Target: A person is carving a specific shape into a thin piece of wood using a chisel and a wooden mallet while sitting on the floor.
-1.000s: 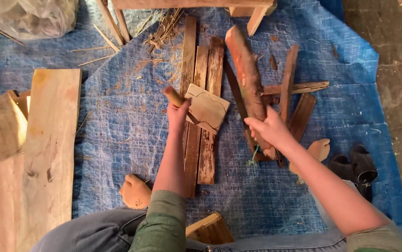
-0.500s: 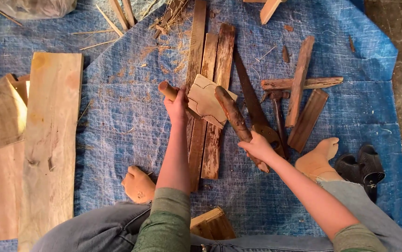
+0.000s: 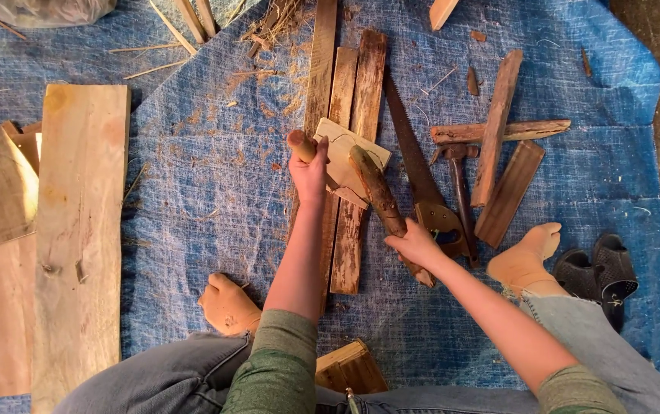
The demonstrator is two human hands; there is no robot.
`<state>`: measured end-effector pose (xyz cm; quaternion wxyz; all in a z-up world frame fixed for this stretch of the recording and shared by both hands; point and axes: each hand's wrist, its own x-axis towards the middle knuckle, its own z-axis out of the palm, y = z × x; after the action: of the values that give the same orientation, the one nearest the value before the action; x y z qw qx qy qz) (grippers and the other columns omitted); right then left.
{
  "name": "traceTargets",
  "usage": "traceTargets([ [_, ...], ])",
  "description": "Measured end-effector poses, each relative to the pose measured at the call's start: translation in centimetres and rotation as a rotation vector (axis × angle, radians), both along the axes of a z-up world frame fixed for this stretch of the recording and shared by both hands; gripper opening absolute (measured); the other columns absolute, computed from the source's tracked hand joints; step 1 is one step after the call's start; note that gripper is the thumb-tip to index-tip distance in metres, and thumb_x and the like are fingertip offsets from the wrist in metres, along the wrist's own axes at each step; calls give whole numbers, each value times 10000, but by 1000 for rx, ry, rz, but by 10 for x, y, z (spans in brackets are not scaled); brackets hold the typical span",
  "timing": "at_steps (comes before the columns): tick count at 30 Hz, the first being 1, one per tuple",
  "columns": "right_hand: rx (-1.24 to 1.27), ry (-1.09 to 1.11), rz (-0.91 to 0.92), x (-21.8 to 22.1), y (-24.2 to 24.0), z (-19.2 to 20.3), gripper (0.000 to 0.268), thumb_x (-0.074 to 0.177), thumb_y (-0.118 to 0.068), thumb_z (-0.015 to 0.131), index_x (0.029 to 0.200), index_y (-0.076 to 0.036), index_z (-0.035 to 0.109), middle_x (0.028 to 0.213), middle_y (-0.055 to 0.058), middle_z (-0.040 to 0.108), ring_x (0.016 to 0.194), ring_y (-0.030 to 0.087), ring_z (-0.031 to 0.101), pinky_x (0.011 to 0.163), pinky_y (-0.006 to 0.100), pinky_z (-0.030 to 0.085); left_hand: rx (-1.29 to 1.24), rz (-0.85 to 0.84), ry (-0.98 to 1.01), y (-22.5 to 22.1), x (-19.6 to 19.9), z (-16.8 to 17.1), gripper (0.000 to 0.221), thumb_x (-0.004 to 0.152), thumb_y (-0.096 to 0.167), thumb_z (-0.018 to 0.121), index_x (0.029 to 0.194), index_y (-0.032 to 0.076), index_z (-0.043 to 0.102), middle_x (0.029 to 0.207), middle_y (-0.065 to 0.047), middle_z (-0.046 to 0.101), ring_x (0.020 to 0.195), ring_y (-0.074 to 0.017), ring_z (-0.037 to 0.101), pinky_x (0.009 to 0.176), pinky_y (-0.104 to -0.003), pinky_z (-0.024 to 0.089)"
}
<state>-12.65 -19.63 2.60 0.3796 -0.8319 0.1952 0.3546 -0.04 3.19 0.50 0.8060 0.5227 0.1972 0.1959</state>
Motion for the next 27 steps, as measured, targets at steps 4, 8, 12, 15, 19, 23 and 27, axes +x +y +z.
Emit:
traceTargets([
  [4,3,-24,2,-1,-3,-14,520,843,-242,717,1248,50,571,759,198,722,600,295,748,560,412,606,38,-17,-23,-13,-6,5,223,832,98,838,734,128,640,548,-36,599,531,-84,539,579,-241,468],
  [8,-10,-54,-3,8,0,11,446,837,-213,745,1174,43,602,697,166,706,543,262,720,532,377,578,113,-74,-61,-19,-11,4,241,816,64,849,711,130,642,557,-18,578,557,-65,525,580,-245,474],
  [12,-45,-335,63,43,17,125,393,855,-202,744,1111,68,618,661,185,659,561,301,699,530,418,542,102,-127,-79,-28,-16,3,276,843,17,816,690,132,617,612,39,568,638,-16,477,630,-232,471],
  [15,296,-936,113,48,32,232,114,895,-58,725,934,39,681,559,155,602,465,260,637,510,350,542,144,-154,-95,-35,-15,-18,229,827,55,841,700,119,662,615,36,615,623,-3,499,595,-231,475],
  [19,352,-1295,214,38,44,272,275,943,57,651,1166,160,529,657,154,627,573,263,662,639,371,559,230,-166,-153,-35,-21,12,200,802,33,838,719,115,675,612,7,603,649,-23,520,616,-262,493],
  [23,-51,-921,362,28,46,210,354,868,-195,710,1105,49,612,739,233,639,706,380,652,654,452,501,209,-186,-149,-40,-16,-24,186,743,-30,802,703,90,667,620,40,567,645,-56,518,627,-302,502],
  [27,-227,-606,333,28,47,235,556,827,-331,739,1261,-17,588,837,319,699,894,552,688,739,619,508,209,-204,-119,-31,-21,-2,236,802,21,794,670,92,611,594,19,552,601,-54,482,570,-262,433],
])
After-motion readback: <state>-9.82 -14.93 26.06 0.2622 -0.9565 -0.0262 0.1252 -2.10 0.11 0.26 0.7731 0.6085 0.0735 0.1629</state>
